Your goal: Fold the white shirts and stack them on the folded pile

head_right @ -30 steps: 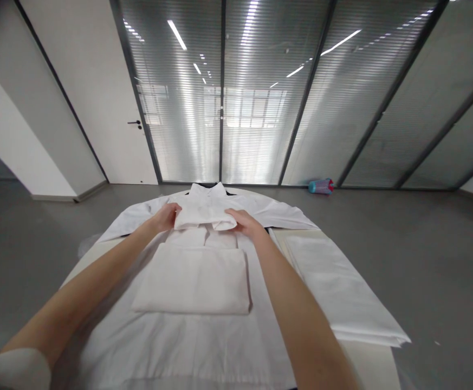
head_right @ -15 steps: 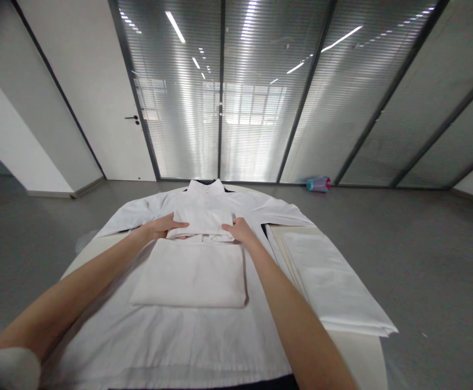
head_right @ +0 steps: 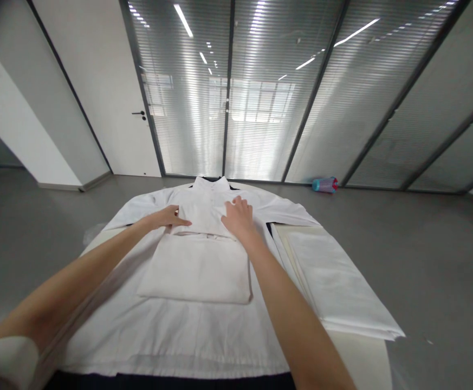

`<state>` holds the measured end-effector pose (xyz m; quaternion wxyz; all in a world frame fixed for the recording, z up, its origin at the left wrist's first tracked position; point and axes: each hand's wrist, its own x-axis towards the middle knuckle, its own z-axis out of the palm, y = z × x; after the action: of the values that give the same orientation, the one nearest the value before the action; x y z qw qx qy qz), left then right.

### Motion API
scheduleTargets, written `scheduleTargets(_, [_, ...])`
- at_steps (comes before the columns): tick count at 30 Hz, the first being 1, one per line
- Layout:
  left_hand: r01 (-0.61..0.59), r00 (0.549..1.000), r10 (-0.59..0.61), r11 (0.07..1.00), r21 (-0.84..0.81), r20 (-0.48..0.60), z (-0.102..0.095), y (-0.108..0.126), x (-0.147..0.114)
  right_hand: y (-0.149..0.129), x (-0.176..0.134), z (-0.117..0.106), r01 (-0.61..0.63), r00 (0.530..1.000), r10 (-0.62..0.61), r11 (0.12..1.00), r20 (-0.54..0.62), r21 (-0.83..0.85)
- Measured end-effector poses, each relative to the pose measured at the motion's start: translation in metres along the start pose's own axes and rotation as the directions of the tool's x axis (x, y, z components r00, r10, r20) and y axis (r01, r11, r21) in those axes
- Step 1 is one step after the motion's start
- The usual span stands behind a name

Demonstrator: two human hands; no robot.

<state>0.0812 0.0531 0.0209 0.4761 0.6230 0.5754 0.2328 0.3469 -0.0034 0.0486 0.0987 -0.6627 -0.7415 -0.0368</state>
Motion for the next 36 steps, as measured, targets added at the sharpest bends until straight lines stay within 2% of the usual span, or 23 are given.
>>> scheduleTargets(1, [0.010,0.998,-0.001,0.992,0.126,-0.066,-0.009,0.005,0.001,-0.004,0.008,0.001,0.055,0.997,-0.053,0.998,-0.047,0.043])
scheduleTargets(3, [-0.027,0.962,0.105,0.955,0.295,-0.252,-0.018,0.016,0.005,-0.014,0.023,0.009,0.131,0.990,-0.122,0.984,-0.076,0.118])
scheduleTargets(5, [-0.164,0.875,0.297,0.924,0.345,-0.381,-0.011,0.026,0.010,-0.023,0.034,0.025,0.131,0.991,-0.128,0.979,-0.031,0.154])
scheduleTargets(6, [-0.258,0.843,0.381,0.906,0.334,-0.380,-0.001,0.029,0.013,-0.028,0.037,0.034,0.115,0.993,-0.116,0.980,0.000,0.162])
scheduleTargets(9, [-0.482,0.827,0.526,0.845,0.231,-0.200,0.040,0.025,0.023,-0.038,0.036,0.060,0.062,0.994,-0.074,0.987,0.082,0.146])
scheduleTargets(12, [-0.537,0.829,0.559,0.811,0.233,-0.031,0.065,0.002,0.033,-0.039,0.031,0.076,0.030,0.993,-0.044,0.992,0.113,0.121])
scheduleTargets(14, [-0.560,0.819,0.571,0.780,0.281,0.047,0.064,-0.014,0.037,-0.033,0.029,0.081,0.012,0.992,-0.028,0.992,0.125,0.129])
scheduleTargets(18, [-0.625,0.776,0.614,0.717,0.310,0.144,0.045,-0.028,0.040,-0.010,0.029,0.083,-0.058,0.986,0.032,0.986,0.161,0.157])
scheduleTargets(20, [-0.612,0.786,0.606,0.736,0.289,0.122,0.035,-0.028,0.041,0.004,0.030,0.080,-0.054,0.989,0.030,0.986,0.147,0.161])
scheduleTargets(24, [-0.414,0.884,0.455,0.869,0.270,-0.108,0.015,-0.027,0.051,0.027,0.040,0.068,-0.013,0.987,-0.009,0.991,0.159,0.136])
scheduleTargets(27, [-0.306,0.910,0.351,0.927,0.215,-0.220,-0.001,-0.024,0.062,0.039,0.052,0.057,-0.048,0.983,0.023,0.990,0.184,0.133])
scheduleTargets(31, [-0.312,0.913,0.347,0.933,0.177,-0.217,-0.011,-0.011,0.067,0.048,0.061,0.049,-0.051,0.982,0.016,0.982,0.187,0.181])
scheduleTargets(36, [-0.372,0.906,0.385,0.922,0.104,-0.173,-0.012,0.014,0.046,0.056,0.060,0.045,0.001,0.989,-0.048,0.948,0.140,0.318])
